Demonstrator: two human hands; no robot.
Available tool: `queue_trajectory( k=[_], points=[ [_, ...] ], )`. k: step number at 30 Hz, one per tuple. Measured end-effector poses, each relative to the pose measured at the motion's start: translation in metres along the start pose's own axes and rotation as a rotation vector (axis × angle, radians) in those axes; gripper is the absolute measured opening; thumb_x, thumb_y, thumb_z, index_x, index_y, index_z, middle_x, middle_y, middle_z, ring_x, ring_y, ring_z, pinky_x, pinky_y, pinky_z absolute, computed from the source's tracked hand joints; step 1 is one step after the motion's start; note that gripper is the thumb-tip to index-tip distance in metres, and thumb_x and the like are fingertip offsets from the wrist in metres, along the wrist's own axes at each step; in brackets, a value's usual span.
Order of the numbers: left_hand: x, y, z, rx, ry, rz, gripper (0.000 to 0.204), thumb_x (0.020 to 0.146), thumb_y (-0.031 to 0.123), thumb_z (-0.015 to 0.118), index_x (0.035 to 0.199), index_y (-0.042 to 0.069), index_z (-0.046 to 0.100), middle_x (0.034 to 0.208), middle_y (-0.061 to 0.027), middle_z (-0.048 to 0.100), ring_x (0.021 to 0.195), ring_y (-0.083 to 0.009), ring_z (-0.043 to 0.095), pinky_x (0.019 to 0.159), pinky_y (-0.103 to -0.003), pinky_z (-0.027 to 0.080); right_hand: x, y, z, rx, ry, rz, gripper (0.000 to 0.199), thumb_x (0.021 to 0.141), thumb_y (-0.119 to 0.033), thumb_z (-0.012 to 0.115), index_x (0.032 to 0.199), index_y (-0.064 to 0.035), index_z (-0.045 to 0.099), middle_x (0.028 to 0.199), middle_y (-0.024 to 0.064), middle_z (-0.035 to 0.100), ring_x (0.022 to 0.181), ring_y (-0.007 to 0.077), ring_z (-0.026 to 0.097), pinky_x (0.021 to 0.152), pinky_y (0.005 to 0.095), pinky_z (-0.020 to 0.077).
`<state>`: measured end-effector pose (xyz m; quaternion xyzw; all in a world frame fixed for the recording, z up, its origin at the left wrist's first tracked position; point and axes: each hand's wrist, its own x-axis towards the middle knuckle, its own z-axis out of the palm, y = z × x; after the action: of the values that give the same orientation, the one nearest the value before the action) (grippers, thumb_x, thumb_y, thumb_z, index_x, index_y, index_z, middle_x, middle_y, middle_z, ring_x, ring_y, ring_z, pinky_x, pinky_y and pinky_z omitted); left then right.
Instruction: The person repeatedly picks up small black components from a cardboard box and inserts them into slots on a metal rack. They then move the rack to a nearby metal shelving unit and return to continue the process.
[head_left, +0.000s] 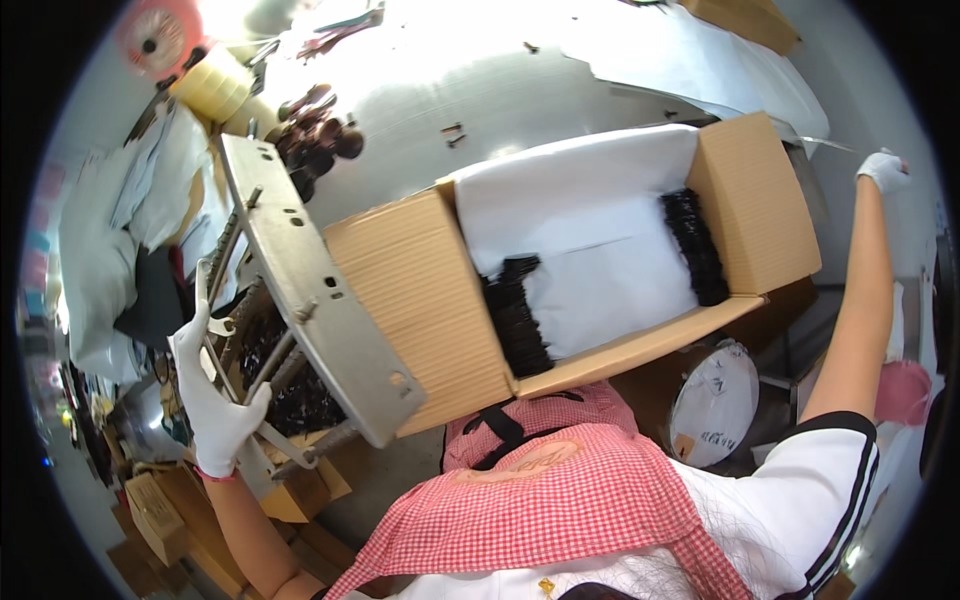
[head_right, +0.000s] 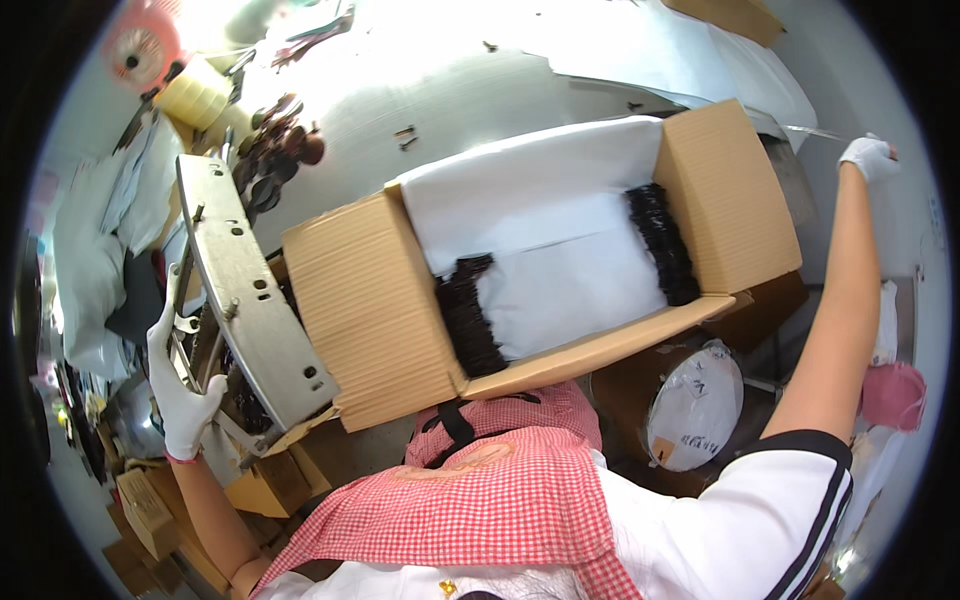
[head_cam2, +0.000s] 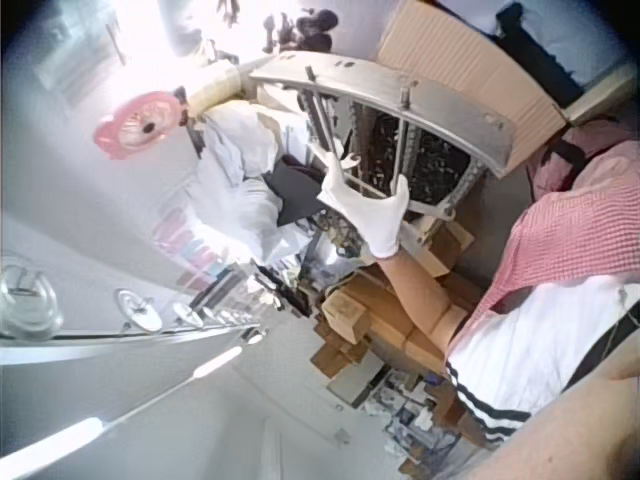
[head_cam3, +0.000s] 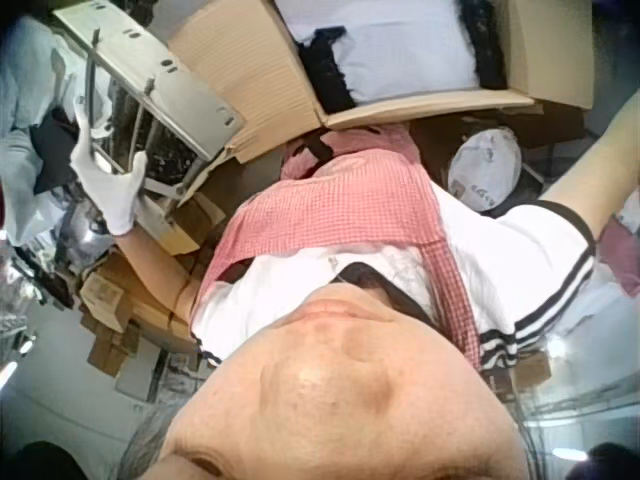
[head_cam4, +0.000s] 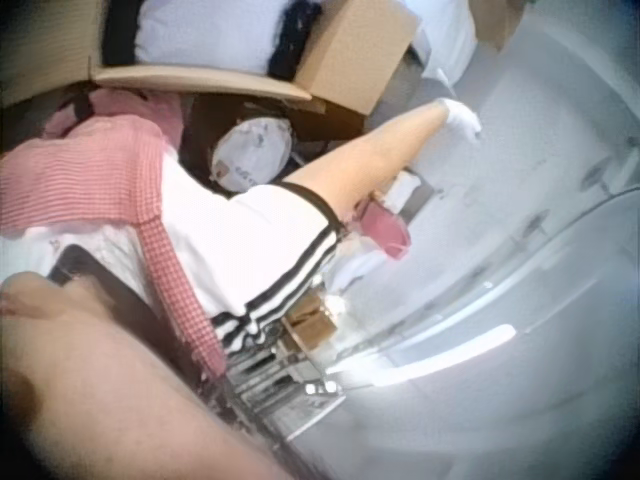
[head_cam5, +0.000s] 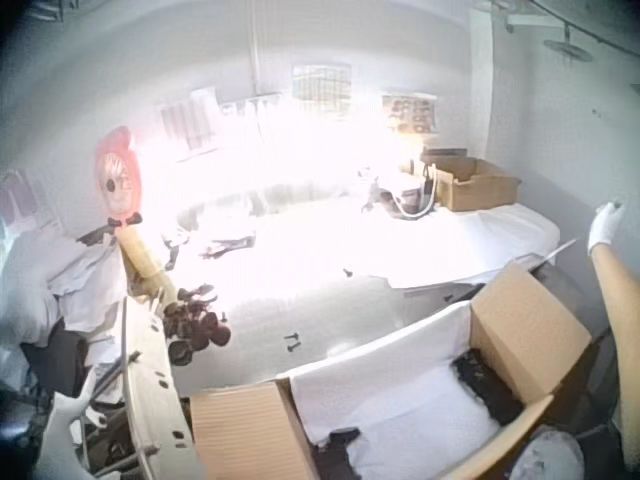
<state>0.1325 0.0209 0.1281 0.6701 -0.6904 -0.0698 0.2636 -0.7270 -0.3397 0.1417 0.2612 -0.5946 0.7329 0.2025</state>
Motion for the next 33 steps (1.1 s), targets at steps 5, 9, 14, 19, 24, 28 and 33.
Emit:
queue_trajectory(
  k=[5, 9, 14, 19, 24, 28, 33],
  points=[
    [0.057, 0.076, 0.054, 0.059, -0.116, 0.137, 0.090, 0.054, 0.009, 0.075, 0.139, 0.002, 0.048, 0.117, -0.0154, 0.052, 0.111, -0.0309, 0.051, 0.105, -0.038, 0.039, -0.074, 0.102, -0.006, -0.027, -0.477, 0.636, 0.059, 0.097, -0.052, 0.044, 0.095, 0.0053, 0.057, 0.078, 0.0174, 0.071, 0.074, 0.0300, 0.070, 0.069, 0.0400, 0.0543],
    [0.097, 0.131, 0.095, 0.199, -0.238, 0.256, 0.090, 0.055, 0.012, 0.079, 0.139, 0.009, 0.050, 0.117, -0.0187, 0.052, 0.114, -0.0365, 0.049, 0.105, -0.045, 0.037, -0.132, 0.090, 0.004, -0.204, -0.881, 0.761, 0.084, 0.089, -0.059, 0.063, 0.150, -0.0078, 0.039, 0.152, 0.0143, 0.042, 0.129, 0.0347, 0.052, 0.102, 0.0387, 0.0428],
    [0.135, 0.188, 0.158, 0.178, -0.282, 0.494, 0.103, 0.054, 0.010, 0.071, 0.148, -0.006, 0.030, 0.094, -0.0208, 0.058, 0.087, -0.0367, 0.056, 0.083, -0.046, 0.046, -0.188, -0.079, -0.077, 0.045, -1.303, -0.477, 0.038, 0.094, -0.018, 0.065, 0.129, -0.0037, 0.061, 0.123, 0.0119, 0.066, 0.106, 0.0178, 0.062, 0.091, 0.0321, 0.0502],
    [0.137, 0.254, 0.200, -0.095, -0.193, 0.835, 0.101, 0.057, 0.008, 0.066, 0.150, -0.003, 0.028, 0.088, -0.0190, 0.058, 0.081, -0.0359, 0.058, 0.075, -0.046, 0.047, -0.280, -0.219, -0.191, 0.147, -1.536, -1.036, 0.069, 0.059, -0.026, 0.083, 0.123, -0.0099, 0.064, 0.123, 0.0193, 0.058, 0.109, 0.0352, 0.057, 0.093, 0.0451, 0.0450],
    [0.122, 0.265, 0.173, -0.369, -0.355, 1.071, 0.075, 0.071, 0.017, 0.072, 0.141, 0.002, 0.048, 0.120, -0.0205, 0.059, 0.115, -0.0310, 0.058, 0.100, -0.039, 0.045, -0.304, -0.246, -0.270, -0.254, -1.299, -0.738, 0.069, 0.054, -0.022, 0.081, 0.121, -0.0153, 0.065, 0.118, 0.0207, 0.055, 0.104, 0.0372, 0.056, 0.089, 0.0470, 0.0453],
    [0.148, 0.211, 0.151, -0.816, -0.624, 0.864, 0.035, 0.091, 0.005, 0.054, 0.125, 0.000, 0.061, 0.123, -0.0111, 0.063, 0.117, -0.0184, 0.057, 0.102, -0.032, 0.043, -0.314, -0.246, -0.385, -0.580, -1.109, -0.437, 0.082, 0.054, -0.021, 0.081, 0.133, -0.0178, 0.059, 0.122, 0.0189, 0.054, 0.114, 0.0386, 0.051, 0.099, 0.0437, 0.0413],
    [0.132, 0.154, 0.262, -0.263, -0.908, 0.904, 0.025, 0.099, 0.014, 0.053, 0.113, 0.000, 0.067, 0.111, -0.0150, 0.068, 0.107, -0.0212, 0.062, 0.095, -0.032, 0.046, -0.333, -0.263, -0.563, -0.564, -1.055, 0.396, 0.080, 0.067, -0.037, 0.085, 0.135, -0.0101, 0.053, 0.111, 0.0054, 0.053, 0.104, 0.0175, 0.051, 0.091, 0.0304, 0.0403]
  ],
)
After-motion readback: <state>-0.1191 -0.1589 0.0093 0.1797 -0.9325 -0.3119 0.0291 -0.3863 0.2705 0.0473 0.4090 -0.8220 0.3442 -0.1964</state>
